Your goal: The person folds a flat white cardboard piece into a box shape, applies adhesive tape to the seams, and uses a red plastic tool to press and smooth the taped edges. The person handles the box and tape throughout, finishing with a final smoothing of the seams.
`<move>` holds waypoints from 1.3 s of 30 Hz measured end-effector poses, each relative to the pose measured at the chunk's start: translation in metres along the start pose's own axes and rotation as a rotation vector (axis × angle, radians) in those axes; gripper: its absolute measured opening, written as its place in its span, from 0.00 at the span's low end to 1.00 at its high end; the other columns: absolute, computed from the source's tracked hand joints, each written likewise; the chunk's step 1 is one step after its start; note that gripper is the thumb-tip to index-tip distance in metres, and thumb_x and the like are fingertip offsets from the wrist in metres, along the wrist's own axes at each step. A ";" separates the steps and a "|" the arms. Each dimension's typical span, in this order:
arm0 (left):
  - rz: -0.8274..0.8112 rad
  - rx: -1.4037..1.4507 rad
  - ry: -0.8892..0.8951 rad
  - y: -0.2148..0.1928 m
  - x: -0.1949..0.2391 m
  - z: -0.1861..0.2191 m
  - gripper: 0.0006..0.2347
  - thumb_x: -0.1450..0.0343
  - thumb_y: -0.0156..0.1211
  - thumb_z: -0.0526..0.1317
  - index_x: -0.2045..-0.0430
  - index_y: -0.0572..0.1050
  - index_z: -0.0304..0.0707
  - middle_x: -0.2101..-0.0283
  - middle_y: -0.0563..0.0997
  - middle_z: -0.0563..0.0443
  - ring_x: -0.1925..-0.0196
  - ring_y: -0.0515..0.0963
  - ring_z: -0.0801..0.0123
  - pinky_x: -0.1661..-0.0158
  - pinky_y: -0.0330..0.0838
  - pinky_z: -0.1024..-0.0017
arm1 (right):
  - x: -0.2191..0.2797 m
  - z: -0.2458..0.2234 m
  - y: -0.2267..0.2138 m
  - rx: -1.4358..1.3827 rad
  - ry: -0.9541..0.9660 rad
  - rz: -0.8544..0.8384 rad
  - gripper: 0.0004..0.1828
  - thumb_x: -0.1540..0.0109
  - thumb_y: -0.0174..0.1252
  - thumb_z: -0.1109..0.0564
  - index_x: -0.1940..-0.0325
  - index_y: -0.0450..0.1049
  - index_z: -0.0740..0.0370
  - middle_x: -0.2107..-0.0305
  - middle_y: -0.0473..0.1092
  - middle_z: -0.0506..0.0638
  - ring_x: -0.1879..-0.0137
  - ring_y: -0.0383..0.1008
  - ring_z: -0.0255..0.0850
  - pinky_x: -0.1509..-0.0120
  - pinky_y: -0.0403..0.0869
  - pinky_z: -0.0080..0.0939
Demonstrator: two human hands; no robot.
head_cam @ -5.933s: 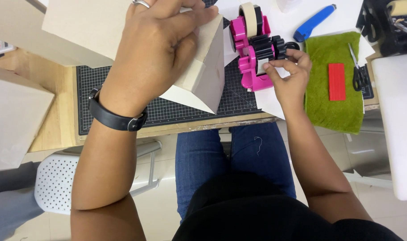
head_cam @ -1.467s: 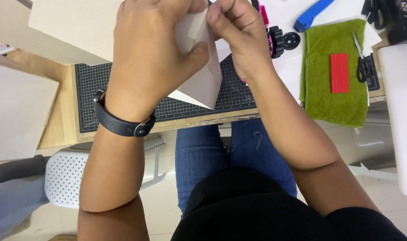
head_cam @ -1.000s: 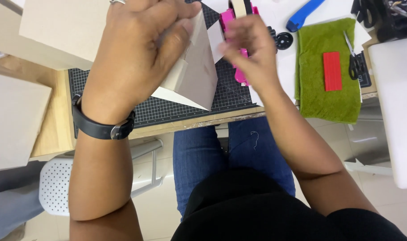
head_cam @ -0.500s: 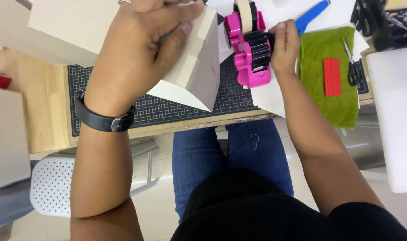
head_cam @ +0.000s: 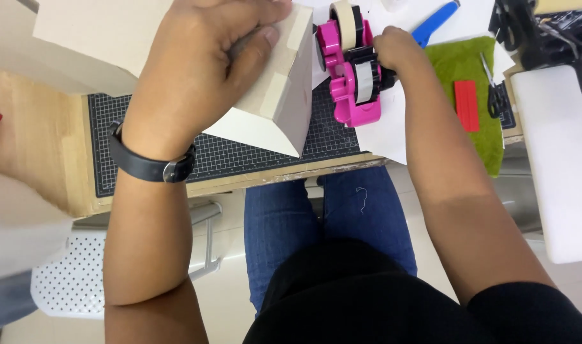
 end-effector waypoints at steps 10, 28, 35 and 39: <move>-0.023 -0.032 -0.028 0.003 0.000 -0.002 0.02 0.20 0.55 0.28 0.57 0.74 0.27 0.63 0.77 0.41 0.62 0.74 0.49 0.63 0.61 0.58 | 0.142 -0.043 0.010 -0.655 -0.047 1.074 0.11 0.32 0.69 0.55 0.65 0.77 0.61 0.62 0.64 0.51 0.51 0.68 0.47 0.55 0.69 0.46; 0.030 0.024 0.032 0.001 -0.002 -0.006 0.05 0.21 0.54 0.26 0.56 0.76 0.22 0.61 0.79 0.38 0.59 0.77 0.47 0.60 0.66 0.58 | 0.242 -0.126 -0.086 -2.022 -0.189 0.417 0.02 0.35 0.64 0.59 0.59 0.80 0.57 0.60 0.75 0.46 0.56 0.74 0.37 0.45 0.83 0.48; 0.021 0.077 0.019 0.000 -0.002 -0.004 0.08 0.23 0.49 0.27 0.55 0.75 0.22 0.59 0.80 0.37 0.59 0.78 0.45 0.59 0.66 0.57 | 0.255 -0.165 -0.104 -2.099 -0.398 0.236 0.10 0.34 0.62 0.58 0.49 0.80 0.61 0.52 0.77 0.57 0.47 0.77 0.49 0.39 0.82 0.53; 0.027 0.082 0.014 0.000 -0.001 -0.002 0.08 0.22 0.50 0.29 0.54 0.75 0.22 0.58 0.80 0.38 0.58 0.77 0.47 0.58 0.66 0.58 | 0.252 -0.175 -0.104 -2.144 -0.326 0.295 0.09 0.36 0.65 0.57 0.52 0.81 0.62 0.57 0.78 0.52 0.51 0.79 0.46 0.38 0.82 0.55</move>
Point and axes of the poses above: each hand's wrist, its own x-axis away from the middle knuckle, its own y-axis out of the palm, z = x × y, the point moved 1 cm from there along -x, towards the middle knuckle
